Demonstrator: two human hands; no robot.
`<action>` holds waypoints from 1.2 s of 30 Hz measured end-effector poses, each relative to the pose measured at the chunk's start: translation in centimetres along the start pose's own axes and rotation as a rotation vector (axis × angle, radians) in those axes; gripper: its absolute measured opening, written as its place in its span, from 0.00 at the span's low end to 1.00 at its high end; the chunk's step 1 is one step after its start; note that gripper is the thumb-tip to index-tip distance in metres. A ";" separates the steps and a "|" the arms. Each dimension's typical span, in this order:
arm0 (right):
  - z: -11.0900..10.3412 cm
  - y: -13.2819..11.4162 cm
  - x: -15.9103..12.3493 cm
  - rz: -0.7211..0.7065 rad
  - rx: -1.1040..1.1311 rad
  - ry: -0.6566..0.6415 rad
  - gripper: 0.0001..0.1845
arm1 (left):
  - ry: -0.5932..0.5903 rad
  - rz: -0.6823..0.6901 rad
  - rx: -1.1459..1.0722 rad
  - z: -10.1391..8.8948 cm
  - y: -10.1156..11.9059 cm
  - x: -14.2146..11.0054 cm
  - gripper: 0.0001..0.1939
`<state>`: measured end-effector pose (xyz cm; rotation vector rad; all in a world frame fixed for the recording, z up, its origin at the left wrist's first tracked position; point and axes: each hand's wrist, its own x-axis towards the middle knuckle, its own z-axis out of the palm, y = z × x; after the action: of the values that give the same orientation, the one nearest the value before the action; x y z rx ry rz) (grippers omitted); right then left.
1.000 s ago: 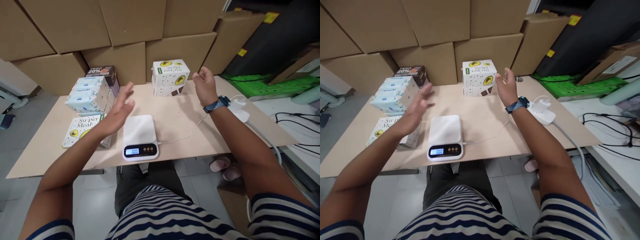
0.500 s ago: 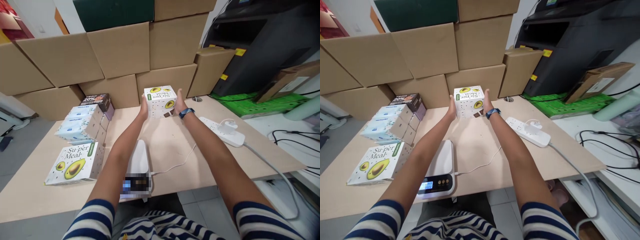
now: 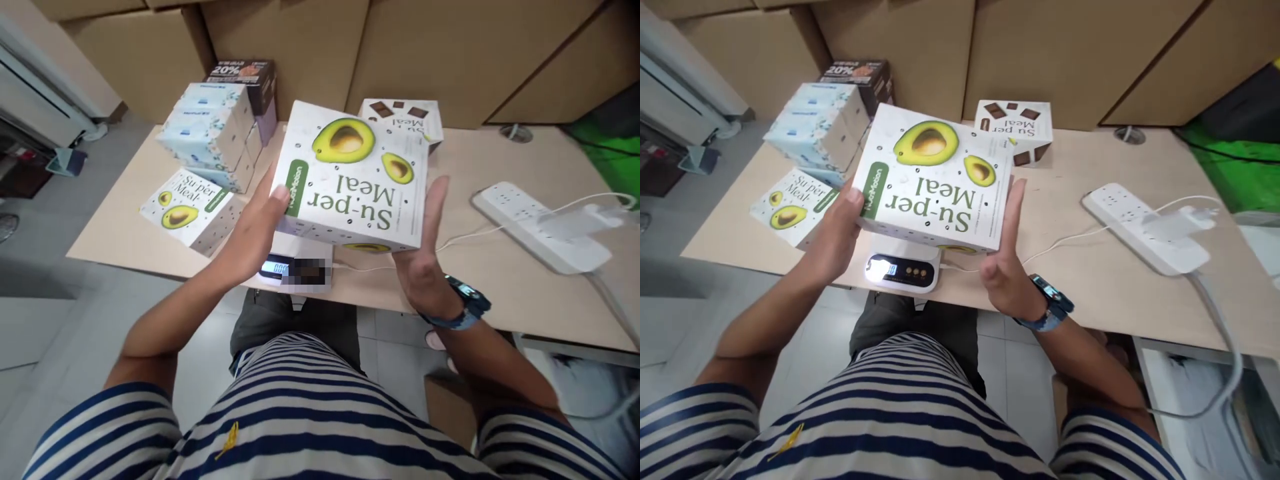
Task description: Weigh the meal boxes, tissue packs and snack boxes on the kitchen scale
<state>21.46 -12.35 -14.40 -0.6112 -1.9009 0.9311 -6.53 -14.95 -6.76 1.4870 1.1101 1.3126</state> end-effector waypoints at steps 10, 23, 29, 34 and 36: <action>6.7 3.3 -0.7 0.196 0.148 -0.164 0.65 | 0.246 -0.259 -0.054 -2.2 -8.0 -5.9 0.45; 4.9 6.2 -0.3 -0.143 -0.488 0.030 0.50 | 0.279 0.040 1.031 -20.3 -7.1 -10.4 0.38; 4.9 6.9 -0.2 -0.171 -0.498 0.065 0.51 | 0.406 0.061 1.054 -17.8 -8.9 -8.9 0.34; 4.9 7.1 -0.3 -0.212 -0.498 0.061 0.51 | 0.498 0.031 0.977 -14.9 -10.2 -8.0 0.36; 4.8 7.2 -0.2 -0.234 -0.490 0.067 0.50 | 0.496 0.040 0.957 -14.9 -10.4 -7.7 0.36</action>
<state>17.59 -9.97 -21.78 -0.6720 -2.0961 0.2885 -22.69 -19.20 -17.29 1.8679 2.2557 1.2628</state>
